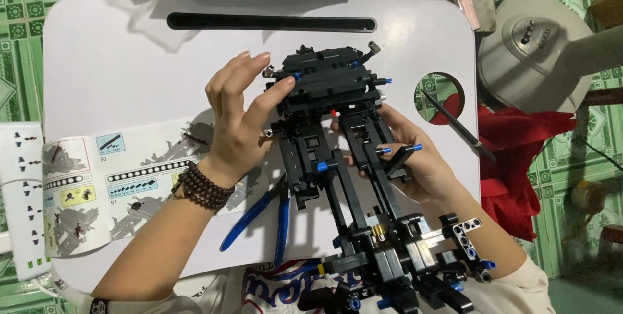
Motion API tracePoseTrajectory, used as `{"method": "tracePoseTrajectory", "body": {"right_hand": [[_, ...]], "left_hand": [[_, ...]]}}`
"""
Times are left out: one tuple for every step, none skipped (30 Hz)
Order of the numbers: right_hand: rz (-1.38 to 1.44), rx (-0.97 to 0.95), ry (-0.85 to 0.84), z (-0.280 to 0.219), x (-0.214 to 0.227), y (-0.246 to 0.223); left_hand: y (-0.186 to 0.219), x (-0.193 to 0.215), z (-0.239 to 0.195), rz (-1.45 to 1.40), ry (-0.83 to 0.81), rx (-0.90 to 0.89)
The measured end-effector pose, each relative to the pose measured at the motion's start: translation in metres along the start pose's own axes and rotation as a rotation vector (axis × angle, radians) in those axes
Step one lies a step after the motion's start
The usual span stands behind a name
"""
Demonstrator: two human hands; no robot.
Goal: The person assembles a complex Technic model using black and gray pieces, following an instruction booklet. They attach and adjust components on the model's frame, then open a sealed bag of additional parts to continue the build.
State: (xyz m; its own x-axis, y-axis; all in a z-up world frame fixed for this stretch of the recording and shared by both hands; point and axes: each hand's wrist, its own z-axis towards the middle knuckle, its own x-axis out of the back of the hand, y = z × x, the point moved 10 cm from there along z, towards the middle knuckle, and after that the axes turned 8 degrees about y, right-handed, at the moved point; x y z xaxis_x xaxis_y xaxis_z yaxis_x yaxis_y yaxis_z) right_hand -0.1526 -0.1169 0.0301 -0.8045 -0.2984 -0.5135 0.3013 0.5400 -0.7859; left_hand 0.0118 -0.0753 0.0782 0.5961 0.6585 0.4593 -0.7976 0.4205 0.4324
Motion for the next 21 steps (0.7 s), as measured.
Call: {"method": "tracePoseTrajectory", "body": {"right_hand": [[0.001, 0.000, 0.000, 0.000, 0.001, 0.000], [-0.006, 0.004, -0.010, 0.000, 0.000, 0.000], [-0.012, 0.008, -0.022, 0.000, -0.001, -0.001], [-0.012, 0.007, -0.023, 0.000, 0.000, 0.000], [-0.001, 0.004, -0.034, 0.001, -0.001, 0.002], [0.010, 0.001, -0.046, 0.001, -0.001, 0.003], [0.010, 0.000, -0.046, 0.001, 0.004, 0.005], [-0.011, 0.000, -0.036, 0.001, 0.009, 0.007], [-0.033, 0.002, -0.026, 0.002, 0.015, 0.008], [-0.034, 0.001, -0.026, 0.003, 0.014, 0.008], [-0.038, 0.004, -0.040, 0.003, 0.012, 0.008], [-0.042, 0.007, -0.053, 0.003, 0.010, 0.008], [-0.042, 0.006, -0.053, 0.002, 0.010, 0.008], [-0.035, 0.004, -0.047, 0.002, 0.010, 0.008], [-0.028, 0.002, -0.042, 0.002, 0.010, 0.008], [-0.028, 0.000, -0.042, 0.002, 0.009, 0.008], [-0.020, 0.000, -0.044, 0.002, 0.008, 0.008], [-0.013, -0.001, -0.047, 0.002, 0.007, 0.008], [-0.013, -0.002, -0.047, 0.002, 0.009, 0.009], [-0.013, -0.003, -0.033, 0.002, 0.012, 0.010], [-0.014, -0.004, -0.020, 0.002, 0.014, 0.011]], "left_hand": [[-0.002, -0.001, -0.002, 0.000, 0.000, -0.001], [-0.003, -0.002, -0.004, -0.005, -0.002, -0.005], [-0.005, -0.002, -0.006, -0.009, -0.004, -0.008], [-0.006, -0.003, -0.008, -0.008, -0.004, -0.008], [-0.007, -0.005, -0.010, -0.010, -0.010, -0.008], [-0.009, -0.007, -0.012, -0.012, -0.016, -0.008], [-0.010, -0.008, -0.013, -0.011, -0.016, -0.007], [-0.012, -0.009, -0.013, -0.010, -0.026, 0.002], [-0.014, -0.011, -0.014, -0.009, -0.036, 0.011], [-0.013, -0.010, -0.013, -0.008, -0.035, 0.012], [-0.012, -0.011, -0.012, -0.018, -0.046, 0.023], [-0.012, -0.011, -0.011, -0.029, -0.056, 0.035], [-0.012, -0.011, -0.012, -0.029, -0.056, 0.036], [-0.013, -0.012, -0.012, -0.038, -0.062, 0.046], [-0.014, -0.013, -0.013, -0.047, -0.068, 0.056], [-0.015, -0.012, -0.013, -0.046, -0.068, 0.057], [-0.016, -0.014, -0.014, -0.080, -0.086, 0.078], [-0.018, -0.016, -0.015, -0.113, -0.103, 0.100], [-0.018, -0.015, -0.015, -0.113, -0.103, 0.100], [-0.018, -0.016, -0.016, -0.158, -0.109, 0.109], [-0.018, -0.016, -0.016, -0.203, -0.114, 0.116]]}}
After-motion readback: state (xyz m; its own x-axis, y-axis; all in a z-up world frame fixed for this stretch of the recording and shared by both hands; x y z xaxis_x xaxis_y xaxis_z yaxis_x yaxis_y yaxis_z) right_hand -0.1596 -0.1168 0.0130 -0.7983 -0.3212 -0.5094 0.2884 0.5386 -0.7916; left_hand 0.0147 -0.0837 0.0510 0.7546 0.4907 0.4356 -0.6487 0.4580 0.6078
